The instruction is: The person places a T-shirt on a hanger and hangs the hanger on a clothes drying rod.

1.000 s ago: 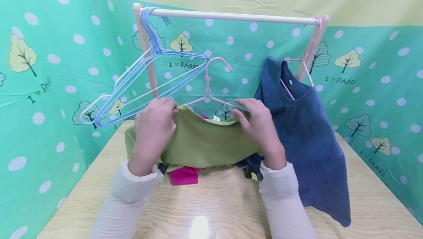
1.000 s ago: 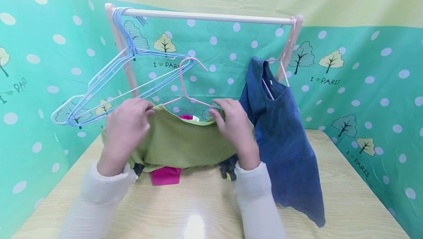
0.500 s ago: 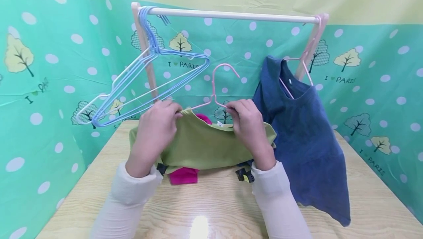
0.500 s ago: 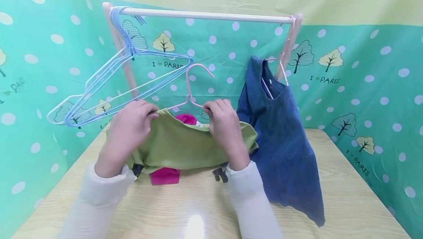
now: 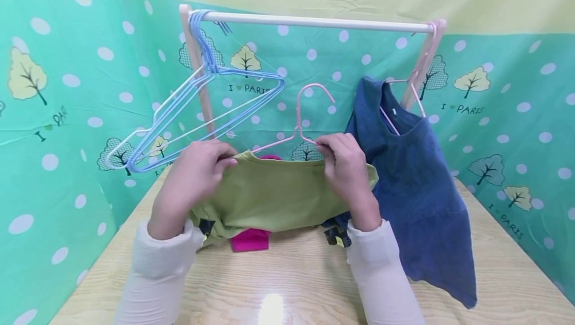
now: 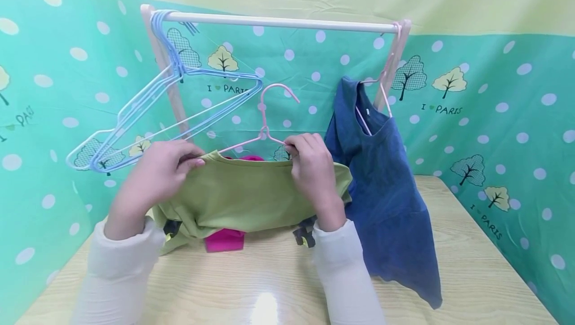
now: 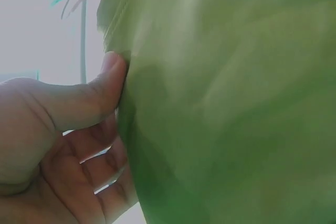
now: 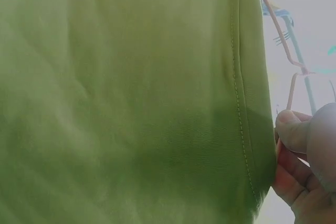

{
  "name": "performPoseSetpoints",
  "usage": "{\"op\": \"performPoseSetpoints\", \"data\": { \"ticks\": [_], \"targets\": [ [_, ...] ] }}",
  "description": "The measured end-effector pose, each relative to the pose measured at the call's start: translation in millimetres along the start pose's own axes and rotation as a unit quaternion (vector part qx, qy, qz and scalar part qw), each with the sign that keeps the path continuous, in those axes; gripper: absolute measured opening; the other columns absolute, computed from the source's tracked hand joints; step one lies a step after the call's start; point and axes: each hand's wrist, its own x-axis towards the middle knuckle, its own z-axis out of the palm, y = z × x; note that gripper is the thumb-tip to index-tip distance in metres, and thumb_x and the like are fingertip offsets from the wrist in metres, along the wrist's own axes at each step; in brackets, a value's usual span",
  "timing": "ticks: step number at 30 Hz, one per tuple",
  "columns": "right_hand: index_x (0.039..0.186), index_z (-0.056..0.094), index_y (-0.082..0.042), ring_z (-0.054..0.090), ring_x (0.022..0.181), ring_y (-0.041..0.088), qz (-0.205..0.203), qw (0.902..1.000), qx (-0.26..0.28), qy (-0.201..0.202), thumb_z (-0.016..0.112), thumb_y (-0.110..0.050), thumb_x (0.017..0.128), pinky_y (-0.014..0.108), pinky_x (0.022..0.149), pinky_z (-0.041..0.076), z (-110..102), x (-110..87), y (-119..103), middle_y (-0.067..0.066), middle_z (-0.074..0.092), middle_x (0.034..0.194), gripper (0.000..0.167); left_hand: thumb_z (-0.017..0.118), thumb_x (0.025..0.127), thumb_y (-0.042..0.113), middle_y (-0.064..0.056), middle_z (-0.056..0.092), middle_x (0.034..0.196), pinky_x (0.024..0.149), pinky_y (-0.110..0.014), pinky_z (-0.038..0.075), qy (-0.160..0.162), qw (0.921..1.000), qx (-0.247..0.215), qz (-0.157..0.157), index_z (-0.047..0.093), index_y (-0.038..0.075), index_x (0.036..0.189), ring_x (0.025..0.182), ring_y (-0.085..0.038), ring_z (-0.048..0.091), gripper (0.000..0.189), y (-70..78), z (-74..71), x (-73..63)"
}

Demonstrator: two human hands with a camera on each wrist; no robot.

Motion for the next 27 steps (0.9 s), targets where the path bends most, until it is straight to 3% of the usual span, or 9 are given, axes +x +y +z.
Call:
{"op": "performPoseSetpoints", "data": {
  "ticks": [6,11,14,21,27],
  "targets": [
    [0.098,0.073,0.001,0.060,0.084,0.029,0.004,1.0000,-0.003,-0.002,0.068,-0.002,0.097,0.038,0.074,0.051,0,-1.2,2,0.013,0.070,0.092,0.005,0.074,0.094,0.006,-0.009,0.075,0.095,0.076,-0.043,0.056,-0.012,0.9999,0.008,0.007,0.078,0.002,0.100,0.082,-0.026,0.067,0.009,-1.3,-0.9,-0.3],
    [0.097,0.073,0.001,0.059,0.084,0.028,0.010,0.9999,-0.001,-0.005,0.069,-0.001,0.096,0.039,0.073,0.051,2,-2.2,2,0.012,0.070,0.091,0.004,0.079,0.090,0.009,-0.013,0.071,0.104,0.086,-0.047,0.053,0.015,0.9990,0.016,0.040,0.073,-0.002,0.111,0.096,-0.032,0.063,0.024,5.1,4.3,0.6],
    [0.097,0.072,0.001,0.059,0.085,0.029,0.013,0.9999,0.000,-0.010,0.069,0.000,0.096,0.039,0.074,0.051,2,-2.2,1,0.013,0.069,0.092,0.004,0.080,0.089,0.011,-0.012,0.069,0.103,0.085,-0.046,0.053,0.029,0.9979,0.023,0.053,0.073,-0.001,0.112,0.095,-0.032,0.061,0.027,10.5,9.7,1.2],
    [0.098,0.072,0.002,0.059,0.085,0.030,0.014,0.9998,-0.001,-0.012,0.068,-0.003,0.097,0.039,0.074,0.051,1,-1.0,-2,0.014,0.069,0.092,0.006,0.076,0.092,0.008,-0.008,0.072,0.093,0.077,-0.044,0.056,0.022,0.9980,0.050,0.030,0.075,0.003,0.101,0.084,-0.027,0.067,0.010,17.6,17.7,3.5],
    [0.098,0.072,0.002,0.058,0.084,0.029,0.017,0.9996,0.002,-0.022,0.067,-0.004,0.098,0.038,0.073,0.050,-1,-0.4,-1,0.014,0.069,0.091,0.007,0.075,0.092,0.007,-0.008,0.074,0.090,0.067,-0.040,0.055,0.032,0.9985,0.044,0.004,0.078,0.004,0.099,0.074,-0.023,0.066,0.007,19.8,16.5,2.8]
  ]
}}
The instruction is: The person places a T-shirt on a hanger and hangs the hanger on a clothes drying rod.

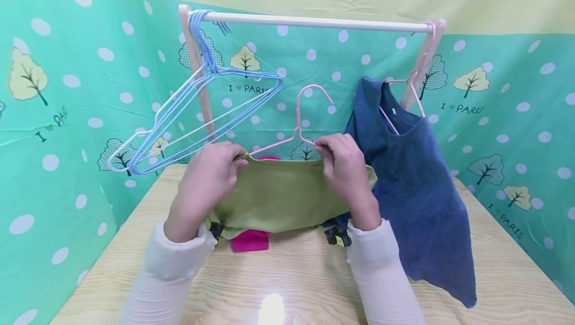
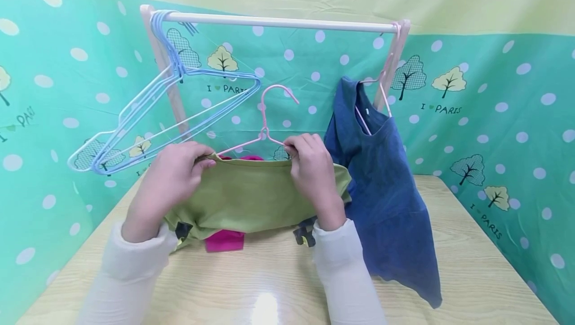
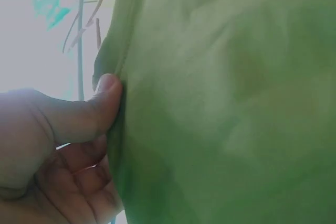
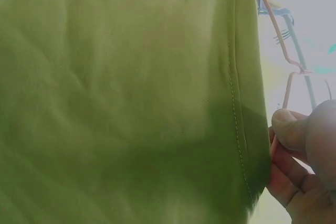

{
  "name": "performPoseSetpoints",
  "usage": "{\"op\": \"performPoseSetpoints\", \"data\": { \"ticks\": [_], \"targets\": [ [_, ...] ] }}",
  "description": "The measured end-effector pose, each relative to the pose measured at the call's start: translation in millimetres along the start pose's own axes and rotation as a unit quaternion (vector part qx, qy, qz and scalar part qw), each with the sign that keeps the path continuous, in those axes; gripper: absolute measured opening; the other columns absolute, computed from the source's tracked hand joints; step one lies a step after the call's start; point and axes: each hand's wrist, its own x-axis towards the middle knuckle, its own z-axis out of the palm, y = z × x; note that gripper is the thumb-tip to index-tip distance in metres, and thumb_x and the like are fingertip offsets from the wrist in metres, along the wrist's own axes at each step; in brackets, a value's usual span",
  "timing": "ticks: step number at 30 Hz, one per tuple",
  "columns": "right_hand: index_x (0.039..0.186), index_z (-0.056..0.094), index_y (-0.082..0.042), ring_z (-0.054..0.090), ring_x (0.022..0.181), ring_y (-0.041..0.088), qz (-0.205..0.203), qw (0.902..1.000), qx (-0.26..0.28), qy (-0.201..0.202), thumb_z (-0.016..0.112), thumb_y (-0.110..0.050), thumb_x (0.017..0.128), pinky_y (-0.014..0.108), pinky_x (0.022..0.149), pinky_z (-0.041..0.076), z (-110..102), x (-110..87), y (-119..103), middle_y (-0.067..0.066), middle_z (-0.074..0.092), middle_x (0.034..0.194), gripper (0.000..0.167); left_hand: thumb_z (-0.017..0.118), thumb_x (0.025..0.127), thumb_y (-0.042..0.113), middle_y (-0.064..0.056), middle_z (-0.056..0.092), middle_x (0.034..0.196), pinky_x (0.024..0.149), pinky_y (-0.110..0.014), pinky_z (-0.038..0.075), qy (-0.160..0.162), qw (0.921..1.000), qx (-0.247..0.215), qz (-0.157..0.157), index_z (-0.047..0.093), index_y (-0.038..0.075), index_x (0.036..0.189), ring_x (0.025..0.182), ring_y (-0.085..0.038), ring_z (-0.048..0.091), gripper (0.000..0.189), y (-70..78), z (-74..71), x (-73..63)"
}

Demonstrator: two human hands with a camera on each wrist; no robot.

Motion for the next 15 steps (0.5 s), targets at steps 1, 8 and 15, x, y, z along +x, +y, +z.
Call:
{"op": "performPoseSetpoints", "data": {
  "ticks": [1,8,15],
  "targets": [
    [0.097,0.072,0.002,0.058,0.084,0.029,0.000,1.0000,0.001,-0.003,0.067,-0.004,0.098,0.038,0.073,0.049,-0.2,0.0,0.2,0.014,0.069,0.091,0.007,0.075,0.092,0.006,-0.008,0.074,0.090,0.066,-0.040,0.055,0.001,1.0000,-0.001,-0.004,0.078,0.004,0.099,0.073,-0.023,0.066,0.007,0.3,-0.2,-0.4],
    [0.098,0.072,0.001,0.058,0.084,0.029,0.006,0.9997,0.002,-0.022,0.068,-0.003,0.097,0.039,0.074,0.050,-1.5,-0.4,-0.6,0.013,0.069,0.092,0.006,0.079,0.089,0.007,-0.008,0.076,0.088,0.062,-0.042,0.055,0.023,0.9995,0.011,-0.016,0.081,0.006,0.098,0.069,-0.024,0.066,0.010,3.8,1.1,-2.3],
    [0.102,0.073,0.001,0.058,0.086,0.028,0.023,0.9994,-0.006,-0.024,0.071,-0.006,0.097,0.038,0.073,0.049,-2.0,-0.2,-1.1,0.013,0.069,0.094,0.009,0.082,0.087,0.010,-0.007,0.077,0.085,0.057,-0.042,0.053,0.047,0.9982,0.027,-0.024,0.082,0.009,0.099,0.065,-0.025,0.066,0.011,4.9,4.0,-1.8]
  ]
}}
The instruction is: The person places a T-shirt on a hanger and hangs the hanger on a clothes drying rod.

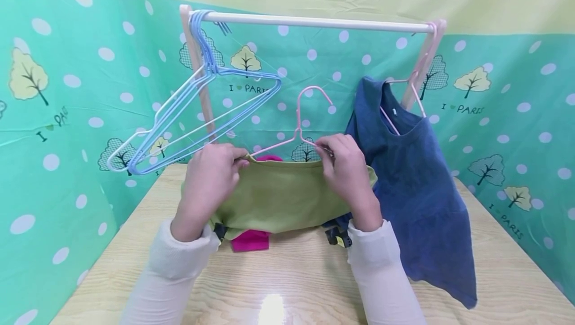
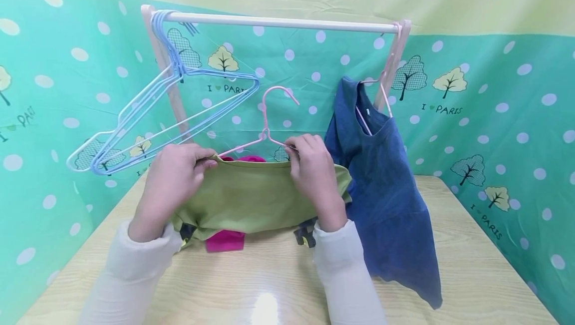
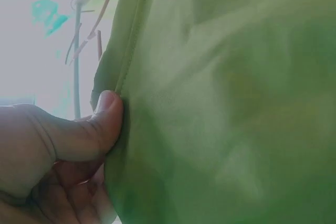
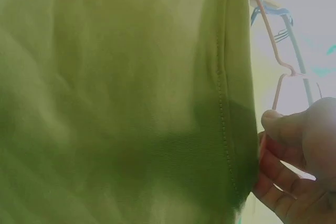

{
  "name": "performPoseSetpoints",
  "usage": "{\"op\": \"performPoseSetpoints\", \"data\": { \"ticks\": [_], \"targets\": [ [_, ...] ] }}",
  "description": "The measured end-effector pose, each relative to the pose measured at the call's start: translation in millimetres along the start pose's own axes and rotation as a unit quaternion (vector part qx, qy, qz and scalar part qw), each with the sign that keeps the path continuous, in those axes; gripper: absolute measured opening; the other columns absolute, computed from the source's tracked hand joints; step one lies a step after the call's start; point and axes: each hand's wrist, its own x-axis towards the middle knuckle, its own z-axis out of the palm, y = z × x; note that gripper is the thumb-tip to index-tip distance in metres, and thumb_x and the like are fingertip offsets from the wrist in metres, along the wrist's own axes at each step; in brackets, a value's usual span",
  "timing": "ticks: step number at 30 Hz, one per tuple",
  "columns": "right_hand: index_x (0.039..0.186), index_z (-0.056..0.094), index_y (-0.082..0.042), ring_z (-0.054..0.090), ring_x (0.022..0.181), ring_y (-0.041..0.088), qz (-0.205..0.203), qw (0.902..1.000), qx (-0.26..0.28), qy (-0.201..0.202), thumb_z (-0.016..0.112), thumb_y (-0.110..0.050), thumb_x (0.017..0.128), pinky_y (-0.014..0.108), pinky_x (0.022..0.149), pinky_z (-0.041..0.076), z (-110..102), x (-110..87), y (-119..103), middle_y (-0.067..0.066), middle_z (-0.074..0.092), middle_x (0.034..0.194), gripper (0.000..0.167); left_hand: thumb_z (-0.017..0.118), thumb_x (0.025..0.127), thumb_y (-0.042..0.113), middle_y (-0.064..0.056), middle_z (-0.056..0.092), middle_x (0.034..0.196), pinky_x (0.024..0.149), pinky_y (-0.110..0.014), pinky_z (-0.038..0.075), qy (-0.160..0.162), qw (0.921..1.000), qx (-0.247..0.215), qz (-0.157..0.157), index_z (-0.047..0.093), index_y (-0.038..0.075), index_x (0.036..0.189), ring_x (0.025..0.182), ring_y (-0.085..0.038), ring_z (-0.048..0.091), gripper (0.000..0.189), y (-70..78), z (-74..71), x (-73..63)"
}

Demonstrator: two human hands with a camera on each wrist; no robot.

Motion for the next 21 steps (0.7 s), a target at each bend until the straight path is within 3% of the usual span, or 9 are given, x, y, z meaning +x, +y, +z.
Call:
{"op": "performPoseSetpoints", "data": {
  "ticks": [6,10,16,21],
  "targets": [
    [0.112,0.071,0.003,0.062,0.093,0.032,0.003,0.9996,0.008,0.027,0.072,-0.010,0.096,0.040,0.078,0.054,0,-0.1,-3,0.017,0.069,0.101,0.021,0.082,0.087,0.010,-0.007,0.077,0.086,0.056,-0.043,0.053,0.008,1.0000,0.001,-0.002,0.083,0.010,0.098,0.067,-0.027,0.067,0.011,-2.0,1.8,0.7],
    [0.104,0.072,0.003,0.063,0.086,0.029,-0.021,0.9982,0.044,0.035,0.071,-0.009,0.097,0.038,0.076,0.055,3,0.2,-7,0.015,0.069,0.093,0.014,0.081,0.088,0.010,-0.007,0.077,0.087,0.057,-0.045,0.054,0.007,1.0000,-0.001,-0.004,0.083,0.010,0.098,0.069,-0.027,0.069,0.011,-2.5,3.2,0.8],
    [0.093,0.074,0.000,0.060,0.074,0.018,-0.041,0.9938,0.103,0.008,0.070,-0.008,0.098,0.031,0.067,0.054,17,-0.7,-15,0.008,0.068,0.081,0.010,0.082,0.087,0.010,-0.006,0.077,0.087,0.057,-0.045,0.054,0.005,1.0000,0.003,-0.005,0.083,0.010,0.098,0.070,-0.028,0.070,0.010,-1.6,3.6,0.7],
    [0.094,0.075,0.000,0.062,0.070,0.014,0.014,0.9882,0.153,0.007,0.069,-0.009,0.099,0.028,0.063,0.054,34,-1.9,-26,0.008,0.069,0.081,0.012,0.082,0.087,0.009,-0.006,0.078,0.087,0.055,-0.043,0.053,0.006,0.9999,0.007,-0.004,0.083,0.010,0.097,0.070,-0.027,0.070,0.010,-0.8,4.1,0.0]
  ]
}}
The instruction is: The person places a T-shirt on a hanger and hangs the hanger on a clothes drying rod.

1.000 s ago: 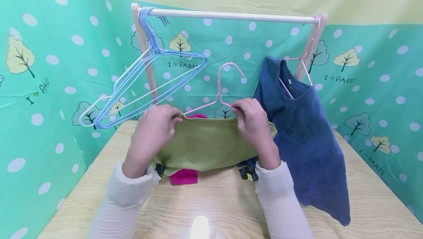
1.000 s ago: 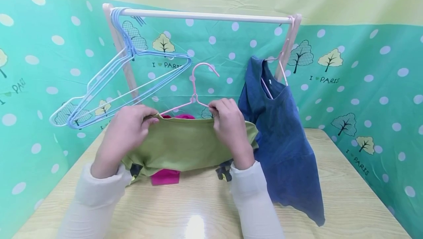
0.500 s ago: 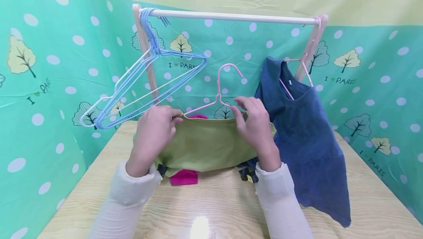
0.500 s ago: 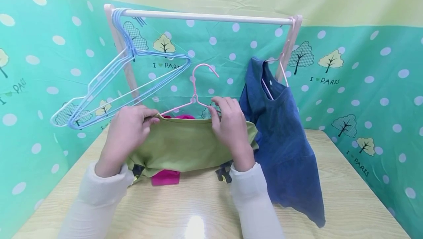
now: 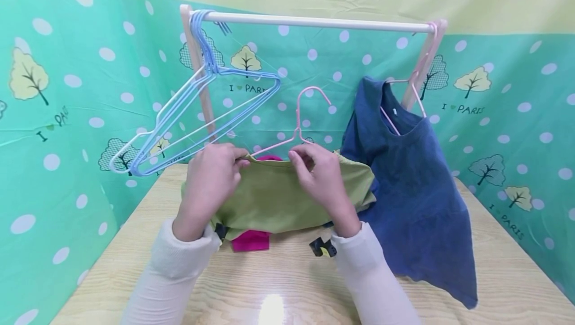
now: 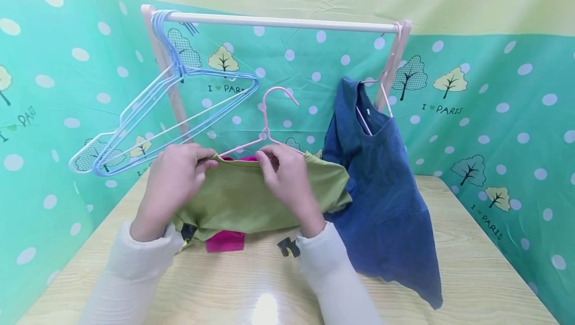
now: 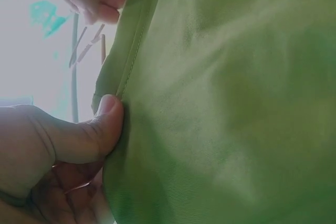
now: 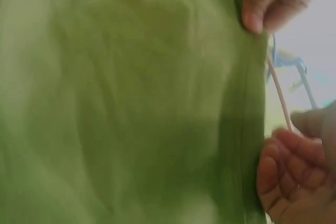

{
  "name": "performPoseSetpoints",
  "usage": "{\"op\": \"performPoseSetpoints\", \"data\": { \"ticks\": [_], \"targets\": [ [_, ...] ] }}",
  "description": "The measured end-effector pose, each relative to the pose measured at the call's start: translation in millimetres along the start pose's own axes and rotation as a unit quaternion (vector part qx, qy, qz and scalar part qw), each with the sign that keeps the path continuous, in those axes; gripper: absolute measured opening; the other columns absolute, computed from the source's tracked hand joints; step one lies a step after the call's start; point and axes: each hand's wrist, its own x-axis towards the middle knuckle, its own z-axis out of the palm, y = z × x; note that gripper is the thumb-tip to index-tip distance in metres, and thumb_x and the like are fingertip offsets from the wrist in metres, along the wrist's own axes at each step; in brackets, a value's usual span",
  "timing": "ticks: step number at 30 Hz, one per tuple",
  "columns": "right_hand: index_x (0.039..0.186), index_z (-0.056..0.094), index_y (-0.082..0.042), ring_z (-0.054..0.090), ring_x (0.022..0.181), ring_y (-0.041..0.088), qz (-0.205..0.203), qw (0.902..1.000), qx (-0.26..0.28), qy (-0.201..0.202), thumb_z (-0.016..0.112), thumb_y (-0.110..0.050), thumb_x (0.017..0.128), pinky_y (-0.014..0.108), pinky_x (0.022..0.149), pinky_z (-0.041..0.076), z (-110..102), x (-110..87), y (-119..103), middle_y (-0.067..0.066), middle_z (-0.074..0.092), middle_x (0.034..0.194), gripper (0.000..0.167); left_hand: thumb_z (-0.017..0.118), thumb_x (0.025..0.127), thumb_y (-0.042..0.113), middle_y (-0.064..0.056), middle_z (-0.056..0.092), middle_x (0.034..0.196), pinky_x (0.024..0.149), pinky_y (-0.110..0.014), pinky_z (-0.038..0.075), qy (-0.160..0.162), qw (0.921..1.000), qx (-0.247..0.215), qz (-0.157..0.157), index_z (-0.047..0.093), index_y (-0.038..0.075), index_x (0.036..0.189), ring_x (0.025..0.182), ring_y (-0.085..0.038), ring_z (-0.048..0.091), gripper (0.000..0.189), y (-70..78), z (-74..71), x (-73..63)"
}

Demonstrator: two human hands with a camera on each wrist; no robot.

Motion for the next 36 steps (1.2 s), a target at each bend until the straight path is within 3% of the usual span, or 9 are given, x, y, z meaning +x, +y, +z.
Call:
{"op": "performPoseSetpoints", "data": {
  "ticks": [6,8,10,12,19,23,27,32,36],
  "targets": [
    [0.101,0.077,0.001,0.068,0.075,0.017,0.122,0.9889,0.072,0.043,0.070,-0.013,0.098,0.026,0.068,0.056,15,-1.9,-4,0.010,0.074,0.087,0.016,0.082,0.087,0.010,-0.006,0.078,0.087,0.052,-0.040,0.051,0.001,1.0000,0.004,0.001,0.083,0.011,0.097,0.065,-0.024,0.065,0.010,1.2,0.5,-0.2],
    [0.104,0.076,0.003,0.068,0.075,0.019,0.165,0.9778,0.118,0.051,0.069,-0.013,0.099,0.025,0.069,0.057,18,-2.2,-4,0.013,0.073,0.088,0.018,0.082,0.087,0.011,-0.006,0.078,0.087,0.051,-0.040,0.051,0.001,1.0000,0.006,-0.001,0.083,0.011,0.097,0.063,-0.024,0.063,0.010,1.9,0.6,-0.2],
    [0.109,0.075,0.005,0.070,0.078,0.020,0.214,0.9571,0.188,0.056,0.068,-0.012,0.100,0.026,0.072,0.059,20,-2.1,-5,0.017,0.073,0.092,0.021,0.083,0.086,0.012,-0.005,0.078,0.087,0.051,-0.040,0.050,0.000,1.0000,0.008,-0.004,0.083,0.011,0.097,0.063,-0.024,0.062,0.011,2.4,0.6,-0.1],
    [0.113,0.072,0.008,0.072,0.082,0.022,0.257,0.9254,0.271,0.062,0.066,-0.011,0.101,0.029,0.078,0.060,22,-1.5,-6,0.021,0.072,0.097,0.023,0.083,0.086,0.012,-0.006,0.078,0.088,0.051,-0.040,0.050,-0.003,0.9999,0.009,-0.006,0.083,0.011,0.098,0.063,-0.024,0.063,0.012,2.9,0.3,0.1],
    [0.120,0.063,0.012,0.075,0.093,0.025,0.332,0.7707,0.532,0.111,0.058,-0.003,0.103,0.044,0.093,0.057,28,0.4,-13,0.018,0.073,0.100,0.023,0.082,0.088,0.015,-0.005,0.077,0.086,0.054,-0.040,0.051,-0.035,0.9994,0.008,-0.005,0.083,0.014,0.095,0.065,-0.024,0.063,0.008,4.0,-0.7,1.0],
    [0.112,0.067,0.004,0.075,0.089,0.023,0.348,0.7176,0.589,0.133,0.057,0.000,0.103,0.043,0.093,0.057,31,0.6,-17,0.015,0.074,0.097,0.014,0.081,0.089,0.016,-0.004,0.077,0.087,0.061,-0.043,0.054,-0.054,0.9985,0.002,-0.002,0.083,0.013,0.097,0.071,-0.026,0.067,0.009,2.9,-0.9,1.5],
    [0.105,0.070,-0.001,0.074,0.086,0.021,0.355,0.6992,0.600,0.160,0.059,-0.002,0.103,0.042,0.092,0.058,35,-0.3,-19,0.014,0.073,0.095,0.011,0.081,0.090,0.017,-0.003,0.077,0.088,0.063,-0.042,0.054,-0.073,0.9972,-0.014,-0.003,0.082,0.013,0.099,0.071,-0.024,0.067,0.010,2.1,-0.4,2.6],
    [0.106,0.065,0.001,0.073,0.083,0.019,0.354,0.7057,0.575,0.216,0.061,-0.002,0.101,0.041,0.088,0.059,40,-1.8,-23,0.012,0.070,0.093,0.007,0.080,0.091,0.021,0.000,0.075,0.085,0.060,-0.038,0.051,-0.092,0.9951,-0.036,0.000,0.081,0.012,0.097,0.065,-0.018,0.060,0.012,2.6,-2.9,2.8],
    [0.106,0.063,0.003,0.072,0.081,0.018,0.360,0.7079,0.559,0.237,0.061,0.000,0.100,0.038,0.085,0.060,43,-2.9,-26,0.012,0.069,0.093,0.007,0.078,0.093,0.024,0.000,0.073,0.084,0.060,-0.035,0.047,-0.071,0.9965,-0.043,0.009,0.081,0.011,0.096,0.066,-0.018,0.058,0.014,1.5,-11.0,-0.6]
  ]
}}
